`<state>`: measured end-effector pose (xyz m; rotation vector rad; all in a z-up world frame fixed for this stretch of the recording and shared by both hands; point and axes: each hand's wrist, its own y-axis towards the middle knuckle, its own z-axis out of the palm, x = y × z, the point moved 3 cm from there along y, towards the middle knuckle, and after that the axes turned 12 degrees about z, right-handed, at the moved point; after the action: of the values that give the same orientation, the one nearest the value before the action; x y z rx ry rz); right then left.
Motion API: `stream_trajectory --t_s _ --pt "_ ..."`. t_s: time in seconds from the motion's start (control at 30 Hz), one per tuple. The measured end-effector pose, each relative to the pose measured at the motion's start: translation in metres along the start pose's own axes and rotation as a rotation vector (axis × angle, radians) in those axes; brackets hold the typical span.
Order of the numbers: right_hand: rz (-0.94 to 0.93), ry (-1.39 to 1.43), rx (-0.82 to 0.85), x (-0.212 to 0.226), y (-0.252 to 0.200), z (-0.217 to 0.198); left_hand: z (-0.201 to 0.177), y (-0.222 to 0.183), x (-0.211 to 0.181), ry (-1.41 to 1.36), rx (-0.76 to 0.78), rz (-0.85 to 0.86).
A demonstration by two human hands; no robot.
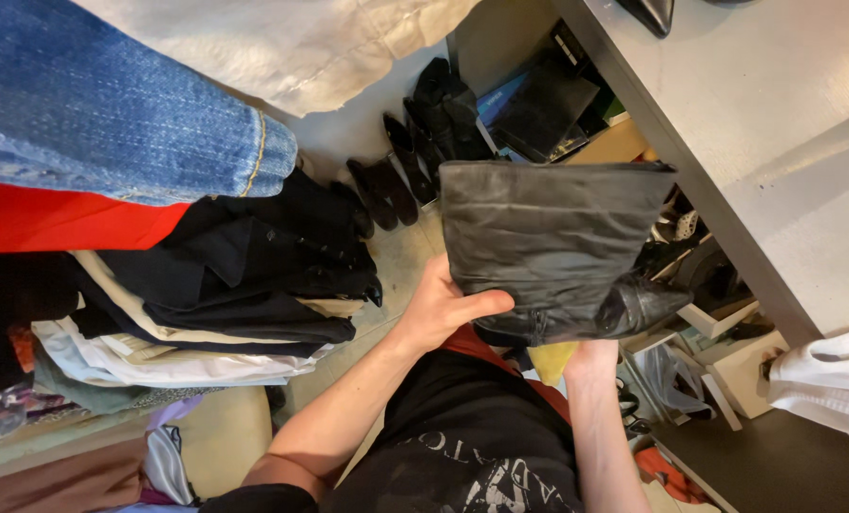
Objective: The person cleans a black boot by first spraying it with a cleaning agent and then wiping the surface with a cloth.
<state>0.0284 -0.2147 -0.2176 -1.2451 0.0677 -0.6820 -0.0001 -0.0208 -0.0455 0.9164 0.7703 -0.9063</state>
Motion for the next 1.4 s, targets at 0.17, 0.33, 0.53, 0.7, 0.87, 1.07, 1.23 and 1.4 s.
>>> stream_trajectory --t_s 0.17,0.33,0.53,0.7,0.87,1.07,1.23,1.4 --pt "-0.028 -0.008 -0.045 0.001 -0.002 -0.002 0.007 0.003 0.007 0.036 -0.206 -0.063" --pt "-0.046 -0.013 -0.08 0.006 -0.004 -0.014 0.023 0.017 0.005 -0.037 -0.326 -0.102" --pt "-0.158 -0.036 -0.19 0.038 -0.081 -0.036 0.034 0.032 -0.015 0.088 -0.273 -0.159" --pt "-0.58 -0.061 -0.119 0.045 -0.13 -0.024 0.044 0.03 -0.012 0.297 -0.262 -0.19" --pt "-1.317 -0.54 -0.119 0.017 -0.084 -0.002 0.076 0.014 -0.006 0.502 0.286 0.144" --pt "-1.541 -0.88 0.293 0.01 -0.147 0.045 0.081 0.008 -0.006 0.508 0.269 0.105" --pt "-0.736 -0.235 0.0 0.031 -0.137 0.009 0.081 -0.006 0.018 0.779 0.508 0.282" --pt "-0.009 0.201 0.019 0.04 -0.145 -0.001 0.064 0.005 0.017 0.954 0.89 0.6"
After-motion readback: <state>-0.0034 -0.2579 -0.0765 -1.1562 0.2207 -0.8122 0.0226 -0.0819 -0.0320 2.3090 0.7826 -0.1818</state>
